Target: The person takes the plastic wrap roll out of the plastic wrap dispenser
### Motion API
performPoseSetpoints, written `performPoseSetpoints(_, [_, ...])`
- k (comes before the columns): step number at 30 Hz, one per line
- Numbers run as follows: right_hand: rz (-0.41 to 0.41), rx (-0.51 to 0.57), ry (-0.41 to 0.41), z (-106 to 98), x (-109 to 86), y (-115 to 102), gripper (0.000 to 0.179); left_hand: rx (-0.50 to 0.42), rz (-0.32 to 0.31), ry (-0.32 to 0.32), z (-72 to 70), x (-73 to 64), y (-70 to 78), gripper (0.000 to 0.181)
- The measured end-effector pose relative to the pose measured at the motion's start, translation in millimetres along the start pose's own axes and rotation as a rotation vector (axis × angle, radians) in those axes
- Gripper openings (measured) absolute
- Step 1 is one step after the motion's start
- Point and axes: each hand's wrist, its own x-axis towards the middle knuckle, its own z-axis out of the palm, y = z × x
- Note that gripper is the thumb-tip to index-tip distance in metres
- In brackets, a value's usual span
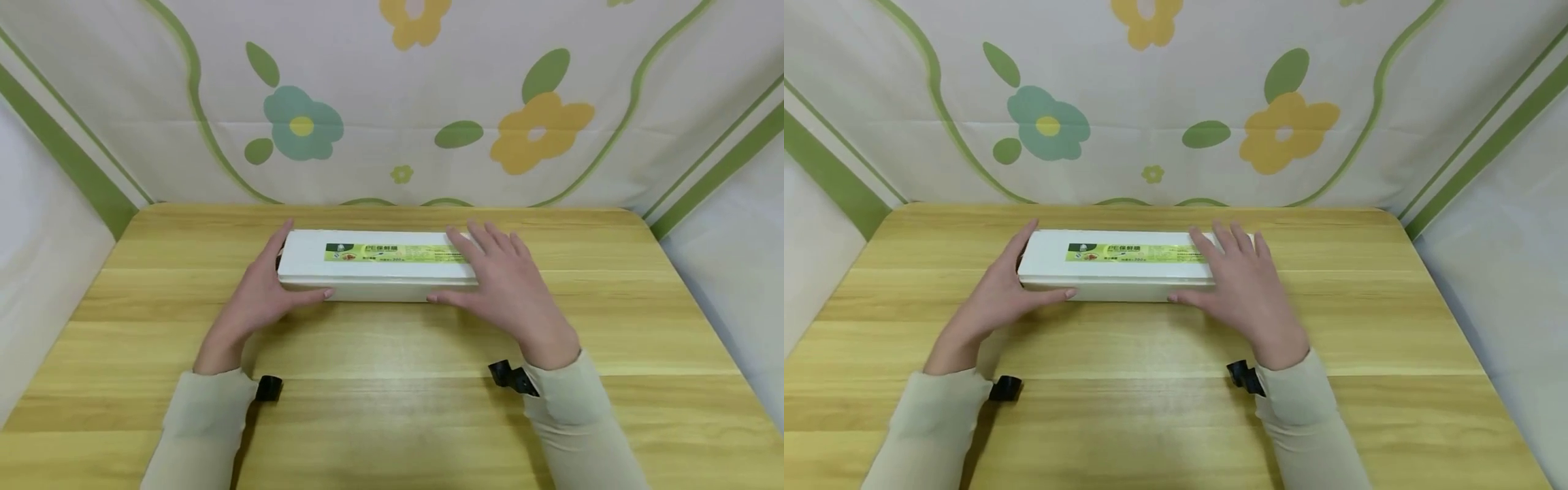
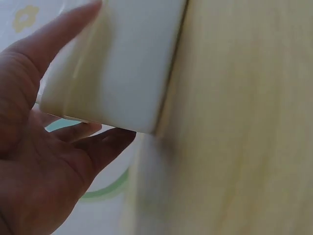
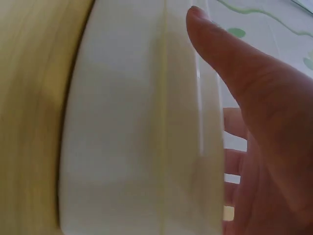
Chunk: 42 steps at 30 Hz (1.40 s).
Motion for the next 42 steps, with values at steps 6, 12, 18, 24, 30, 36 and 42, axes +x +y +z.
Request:
performPoseSetpoints(6, [-0.036, -0.059, 0.056, 14, 9.6, -9, 0.108, -0.141, -0.014, -0.015, 1.9, 7.4, -13.4, 0.131])
performPoseSetpoints(12, [-0.079, -0.083, 0.111, 22, 18.3, -13, 0.107, -0.223, -0.016, -0.059, 3.1, 12.9, -24.9, 0.107])
performPoseSetpoints(18, [-0.087, -0.120, 0.146, 24, 18.2, -11, 0.107, -0.301, -0.034, -0.076, 5.8, 13.2, -29.4, 0.103])
performPoseSetpoints(24, [-0.089, -0.145, 0.185, 24, 17.7, -6, 0.108, -0.385, -0.037, -0.082, 8.6, 14.9, -29.2, 0.104])
performPoseSetpoints(30, [-0.094, -0.149, 0.209, 26, 17.8, -4, 0.109, -0.403, -0.034, -0.079, 9.7, 16.9, -30.3, 0.105])
performPoseSetpoints(36, [-0.122, -0.156, 0.261, 28, 20.5, -5, 0.109, -0.388, -0.040, -0.067, 9.4, 16.6, -30.7, 0.104])
performPoseSetpoints(42, [-0.118, -0.166, 0.213, 30, 26.8, -15, 0.112, -0.372, -0.047, -0.057, 9.7, 18.1, -30.3, 0.106])
